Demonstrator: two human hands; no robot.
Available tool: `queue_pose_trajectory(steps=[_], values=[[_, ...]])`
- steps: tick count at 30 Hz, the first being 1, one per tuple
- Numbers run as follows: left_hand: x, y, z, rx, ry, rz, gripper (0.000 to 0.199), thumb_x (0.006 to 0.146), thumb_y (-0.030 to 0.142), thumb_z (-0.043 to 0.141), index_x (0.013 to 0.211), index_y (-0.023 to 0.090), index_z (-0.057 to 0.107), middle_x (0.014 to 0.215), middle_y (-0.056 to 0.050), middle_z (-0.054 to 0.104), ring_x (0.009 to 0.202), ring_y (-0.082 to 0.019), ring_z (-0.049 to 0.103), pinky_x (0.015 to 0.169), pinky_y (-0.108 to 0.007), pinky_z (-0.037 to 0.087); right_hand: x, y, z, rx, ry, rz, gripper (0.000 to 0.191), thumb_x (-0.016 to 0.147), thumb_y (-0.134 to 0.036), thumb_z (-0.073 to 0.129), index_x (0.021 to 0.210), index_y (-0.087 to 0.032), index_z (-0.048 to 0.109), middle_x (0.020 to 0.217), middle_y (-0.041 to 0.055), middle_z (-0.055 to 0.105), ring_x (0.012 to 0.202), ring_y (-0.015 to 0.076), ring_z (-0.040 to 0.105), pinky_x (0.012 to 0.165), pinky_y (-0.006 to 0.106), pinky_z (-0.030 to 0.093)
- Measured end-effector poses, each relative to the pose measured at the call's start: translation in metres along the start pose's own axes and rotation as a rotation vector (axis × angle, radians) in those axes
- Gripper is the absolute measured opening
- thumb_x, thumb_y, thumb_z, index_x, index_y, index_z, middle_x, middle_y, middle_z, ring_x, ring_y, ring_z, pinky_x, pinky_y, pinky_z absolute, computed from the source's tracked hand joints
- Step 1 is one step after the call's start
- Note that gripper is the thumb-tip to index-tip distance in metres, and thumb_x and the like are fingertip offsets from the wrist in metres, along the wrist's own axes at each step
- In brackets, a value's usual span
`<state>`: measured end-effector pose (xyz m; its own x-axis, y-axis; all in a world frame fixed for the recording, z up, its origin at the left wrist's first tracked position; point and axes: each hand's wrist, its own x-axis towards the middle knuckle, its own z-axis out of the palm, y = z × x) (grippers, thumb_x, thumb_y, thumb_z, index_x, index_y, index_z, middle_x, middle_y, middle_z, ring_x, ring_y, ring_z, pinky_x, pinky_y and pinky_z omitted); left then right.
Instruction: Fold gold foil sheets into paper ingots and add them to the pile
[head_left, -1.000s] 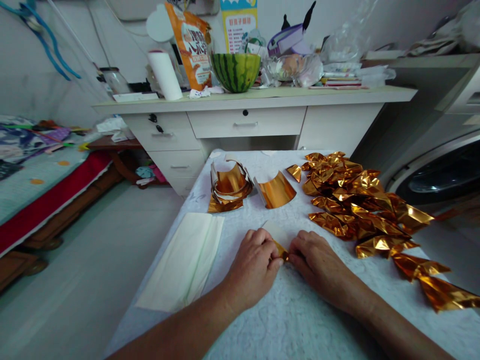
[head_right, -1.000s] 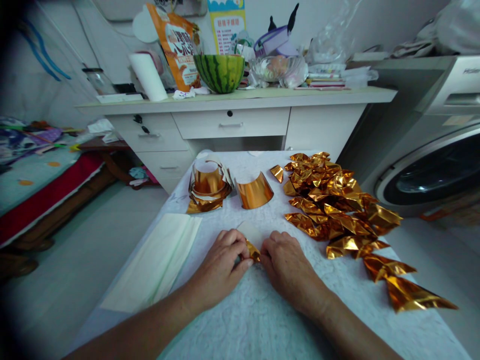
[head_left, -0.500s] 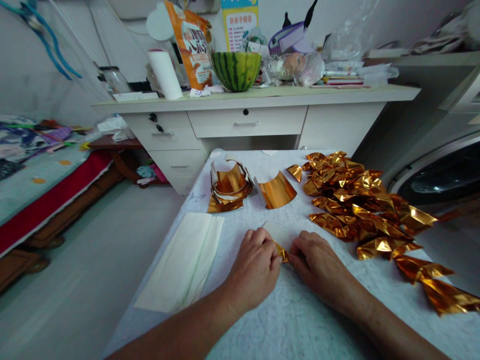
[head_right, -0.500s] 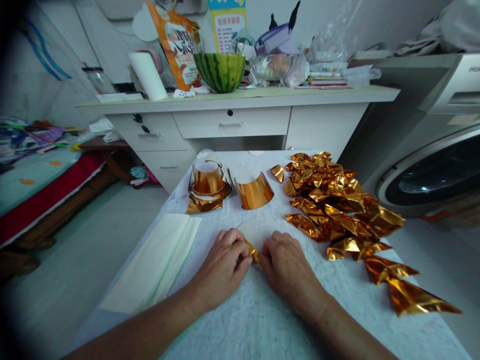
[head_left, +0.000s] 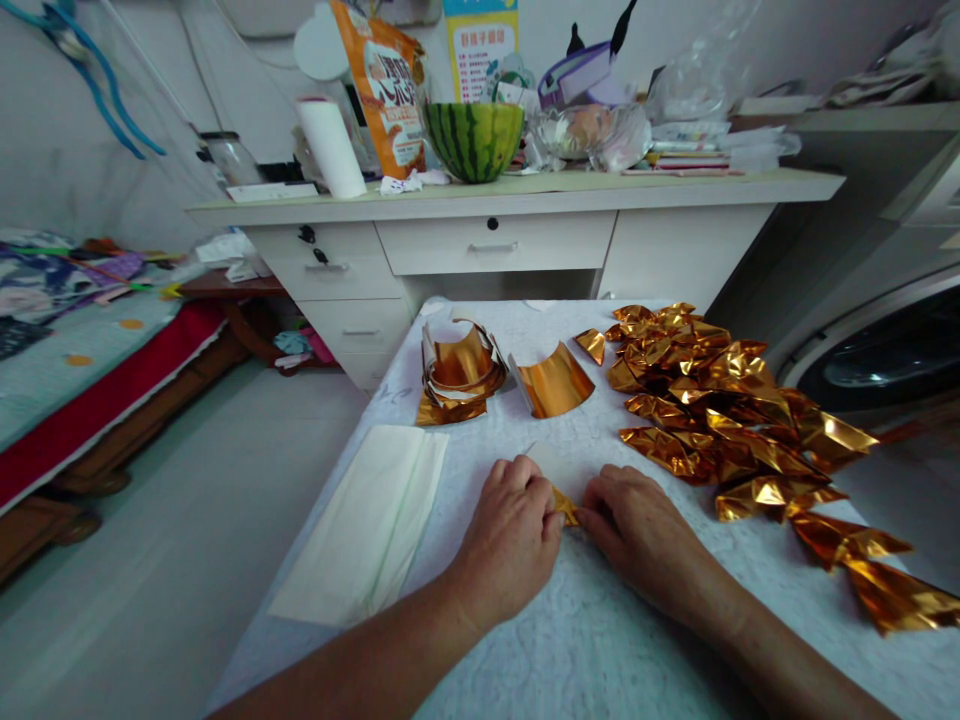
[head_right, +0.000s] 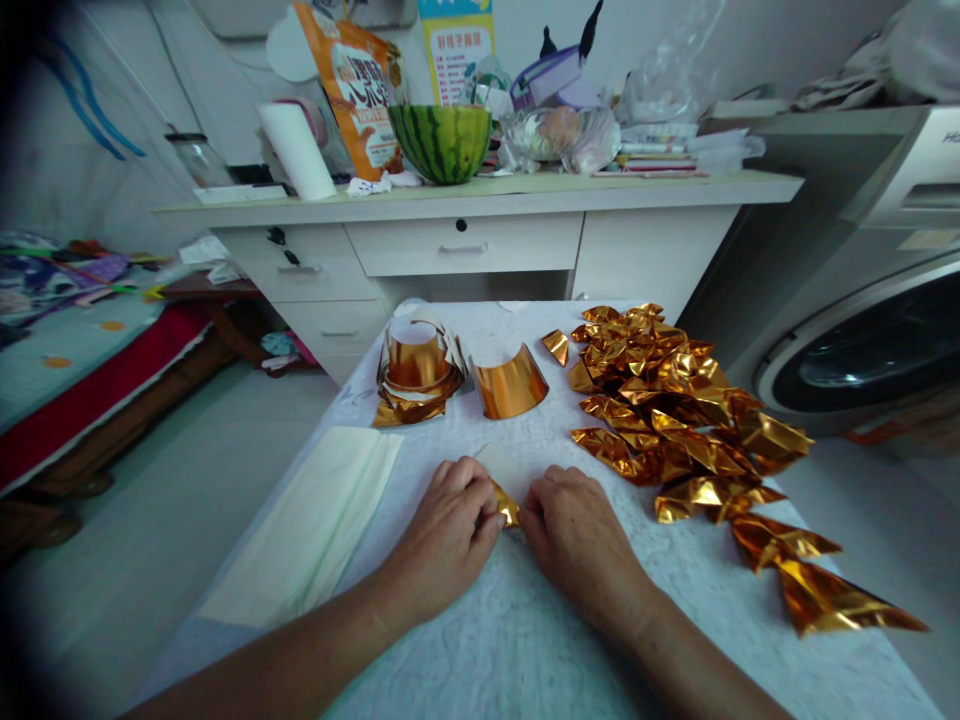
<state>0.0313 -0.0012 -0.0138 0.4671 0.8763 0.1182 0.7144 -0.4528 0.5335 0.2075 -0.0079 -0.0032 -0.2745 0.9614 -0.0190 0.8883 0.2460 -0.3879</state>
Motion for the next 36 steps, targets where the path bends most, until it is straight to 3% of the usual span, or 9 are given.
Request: queue_pose_trajectory(steps=[20,25,30,36], values=[[0.002,0.000,-0.002,-0.030,-0.016,-0.015,0.007,0.089,0.014,0.052,0.087,0.020,0.056,0.095,-0.003,0.053,0.094,-0.021,0.045,0.086,-0.037,0.040,0.002,-0.002,0.000,-0.046,-0.015,0.019,0.018,0.089,-0.021,0.053,0.073,-0.018,0.060,0.078,0.0064,0.061,0.077,0.0211,0.055,0.072,0.032,0.039],[0.004,-0.003,-0.005,-0.126,-0.034,0.002,0.022,0.087,0.012,0.053,0.099,0.027,0.066,0.098,-0.002,0.054,0.098,-0.021,0.048,0.087,-0.036,0.040,0.000,0.000,0.003,0.015,0.023,0.007,0.012,0.088,-0.019,0.054,0.077,-0.019,0.057,0.078,0.0049,0.059,0.077,0.0209,0.053,0.070,0.032,0.038],[0.005,-0.004,-0.006,-0.141,-0.042,0.000,0.027,0.087,0.013,0.054,0.102,0.029,0.071,0.097,-0.003,0.055,0.097,-0.021,0.048,0.088,-0.037,0.041,-0.002,0.002,0.007,-0.021,0.077,-0.011,0.004,0.086,-0.017,0.055,0.086,-0.019,0.059,0.092,0.0078,0.056,0.086,0.0247,0.049,0.077,0.038,0.038],[0.004,-0.005,-0.008,-0.171,-0.056,0.014,0.032,0.084,0.010,0.055,0.104,0.029,0.070,0.099,-0.002,0.055,0.098,-0.020,0.048,0.090,-0.037,0.041,-0.004,0.001,0.010,0.001,0.140,-0.017,0.011,0.085,-0.013,0.052,0.094,-0.019,0.053,0.103,0.0105,0.054,0.095,0.0272,0.046,0.084,0.044,0.038]])
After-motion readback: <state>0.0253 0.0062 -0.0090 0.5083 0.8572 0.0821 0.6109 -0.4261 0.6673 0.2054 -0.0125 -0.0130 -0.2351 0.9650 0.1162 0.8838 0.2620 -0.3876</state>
